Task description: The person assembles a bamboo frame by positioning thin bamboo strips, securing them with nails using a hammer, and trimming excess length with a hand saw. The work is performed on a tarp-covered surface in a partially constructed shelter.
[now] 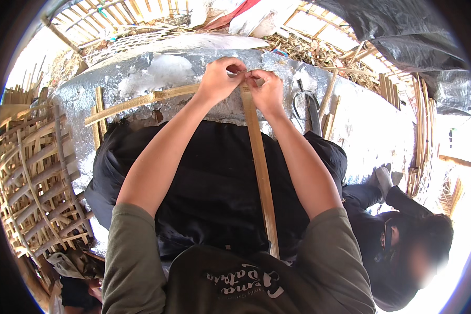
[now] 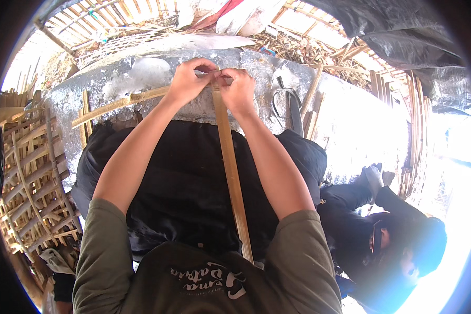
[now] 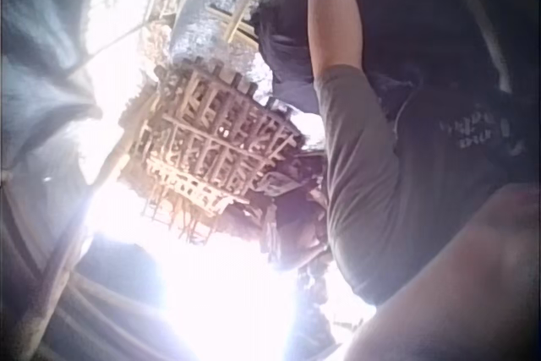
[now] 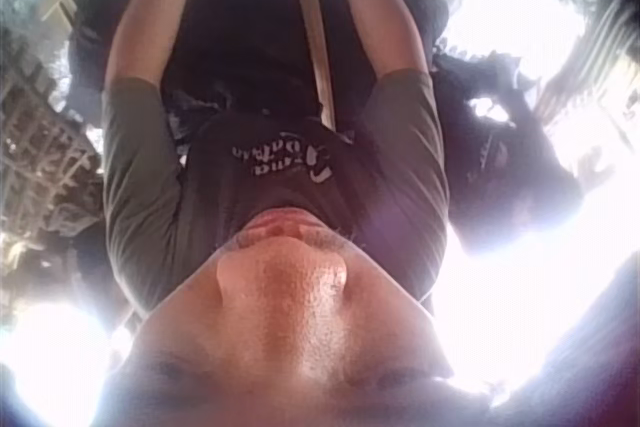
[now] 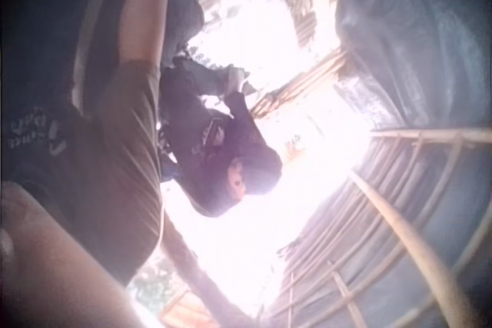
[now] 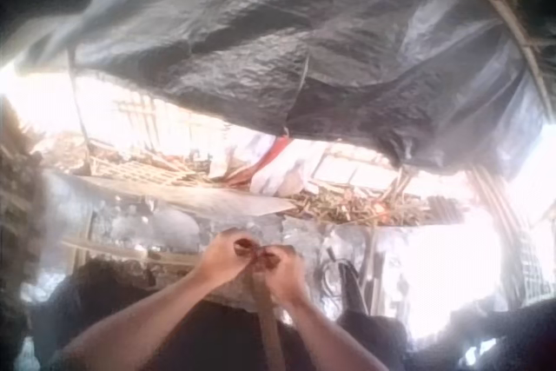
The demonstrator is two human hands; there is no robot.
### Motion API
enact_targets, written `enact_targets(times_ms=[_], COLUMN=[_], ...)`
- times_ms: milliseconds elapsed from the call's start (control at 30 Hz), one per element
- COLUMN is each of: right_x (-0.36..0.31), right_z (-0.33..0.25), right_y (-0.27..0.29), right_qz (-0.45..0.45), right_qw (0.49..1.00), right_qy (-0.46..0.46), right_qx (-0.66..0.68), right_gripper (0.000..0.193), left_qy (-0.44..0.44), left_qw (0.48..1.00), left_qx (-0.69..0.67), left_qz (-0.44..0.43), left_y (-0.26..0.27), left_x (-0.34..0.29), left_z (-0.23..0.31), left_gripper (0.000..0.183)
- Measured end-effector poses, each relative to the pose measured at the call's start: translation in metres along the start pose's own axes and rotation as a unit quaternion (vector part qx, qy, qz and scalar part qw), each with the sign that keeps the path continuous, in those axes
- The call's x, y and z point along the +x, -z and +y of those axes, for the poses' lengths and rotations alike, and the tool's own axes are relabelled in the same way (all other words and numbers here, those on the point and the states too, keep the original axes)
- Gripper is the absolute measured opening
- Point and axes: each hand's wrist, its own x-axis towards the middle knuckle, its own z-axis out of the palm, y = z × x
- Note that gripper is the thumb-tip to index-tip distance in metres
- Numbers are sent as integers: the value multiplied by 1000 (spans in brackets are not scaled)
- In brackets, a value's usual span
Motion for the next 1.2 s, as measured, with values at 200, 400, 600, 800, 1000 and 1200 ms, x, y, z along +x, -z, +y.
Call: enact_targets(times_ms=[200,400,600,800,1000,1200], right_x=[-1,-3,-5,-6,2,7], right_z=[1,-1,-6,-11,-12,-5], right_y=[-4,-3,-2,7,16,20], right_qz=[29,35,5,55,114,129], right_qw=[999,999,999,998,989,989], right_qy=[3,-3,-25,-1,49,-1], right_qx=[18,9,-22,38,84,72], right_gripper=[8,8,12,47,54,38], left_qy=[1,-24,-90,-67,-66,-47], left_qw=[1000,999,993,995,994,994], left_qx=[10,16,55,37,41,77], left_qz=[9,43,61,67,70,58], left_y=[-5,-9,-12,-14,-16,-15], left_x=[-5,-8,-9,-12,-10,-12], left_z=[4,5,0,0,-2,-3], left_gripper=[18,9,9,9,12,12])
